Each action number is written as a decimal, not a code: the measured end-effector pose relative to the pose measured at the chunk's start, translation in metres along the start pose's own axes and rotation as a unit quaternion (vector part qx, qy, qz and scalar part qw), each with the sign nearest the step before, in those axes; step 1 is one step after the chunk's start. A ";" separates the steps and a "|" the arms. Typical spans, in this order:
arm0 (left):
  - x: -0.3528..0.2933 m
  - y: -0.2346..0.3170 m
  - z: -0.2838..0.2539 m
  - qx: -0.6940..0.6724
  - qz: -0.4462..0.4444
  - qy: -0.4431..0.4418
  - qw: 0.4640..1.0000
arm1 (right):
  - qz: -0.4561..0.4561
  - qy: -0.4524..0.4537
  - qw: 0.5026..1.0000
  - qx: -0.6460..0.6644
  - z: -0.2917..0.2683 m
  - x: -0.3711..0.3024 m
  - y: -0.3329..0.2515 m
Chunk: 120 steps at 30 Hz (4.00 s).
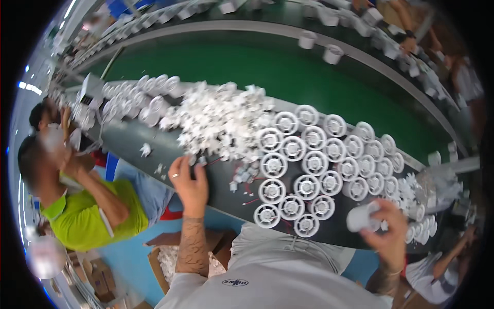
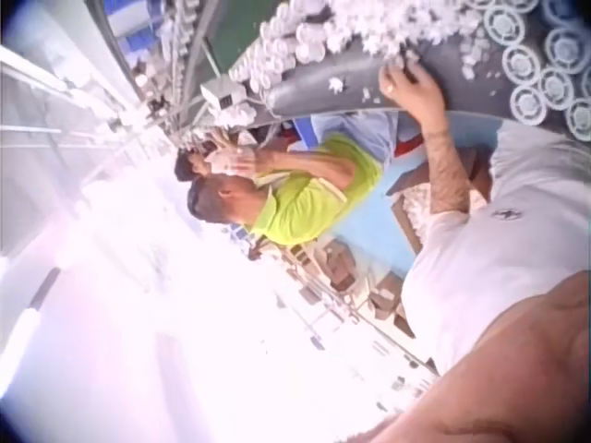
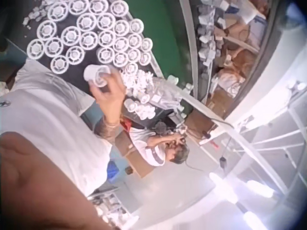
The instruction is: Assembling small white plastic components on a factory production line.
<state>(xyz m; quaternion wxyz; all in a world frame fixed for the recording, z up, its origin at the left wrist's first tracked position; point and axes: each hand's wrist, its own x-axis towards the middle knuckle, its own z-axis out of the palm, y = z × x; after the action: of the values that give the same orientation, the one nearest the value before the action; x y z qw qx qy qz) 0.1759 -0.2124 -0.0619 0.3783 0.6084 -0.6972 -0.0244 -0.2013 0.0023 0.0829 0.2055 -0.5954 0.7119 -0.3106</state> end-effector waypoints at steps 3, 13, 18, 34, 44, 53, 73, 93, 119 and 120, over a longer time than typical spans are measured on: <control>0.000 -0.048 -0.012 0.099 0.009 -0.030 0.995 | 0.066 0.004 0.998 0.003 0.036 -0.047 0.030; -0.001 -0.051 -0.005 0.021 -0.029 -0.030 0.999 | -0.046 0.226 0.971 -0.062 0.104 -0.092 0.079; 0.000 -0.052 -0.016 0.073 0.018 -0.059 0.995 | -0.059 0.260 0.962 -0.064 0.109 -0.087 0.083; -0.032 0.082 -0.044 -0.626 -0.159 -0.153 0.748 | -0.062 0.277 0.957 -0.060 0.103 -0.090 0.081; -0.091 0.205 -0.039 -0.634 -0.045 -0.372 0.677 | 0.118 0.222 0.769 0.588 0.080 -0.103 0.044; -0.117 0.258 -0.046 -0.410 0.338 -0.324 0.783 | 0.121 0.143 0.612 0.768 0.065 -0.103 0.004; -0.128 0.255 -0.054 -0.438 0.183 -0.345 0.810 | 0.161 0.091 0.600 0.778 0.077 -0.103 0.007; -0.128 0.251 -0.051 -0.515 0.139 -0.346 0.772 | 0.177 0.077 0.592 0.782 0.075 -0.101 0.003; -0.133 0.250 -0.025 -0.451 0.175 -0.464 0.742 | 0.201 0.111 0.556 0.799 0.070 -0.120 0.017; -0.133 0.253 -0.026 -0.423 0.208 -0.459 0.753 | 0.210 0.108 0.531 0.813 0.071 -0.123 0.018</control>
<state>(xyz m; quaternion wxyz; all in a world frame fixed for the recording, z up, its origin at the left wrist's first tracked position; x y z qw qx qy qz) -0.0232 -0.0205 0.0159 0.2273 0.1419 -0.8147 -0.5143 -0.1422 0.1097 0.0097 0.5819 0.0340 0.2732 -0.7653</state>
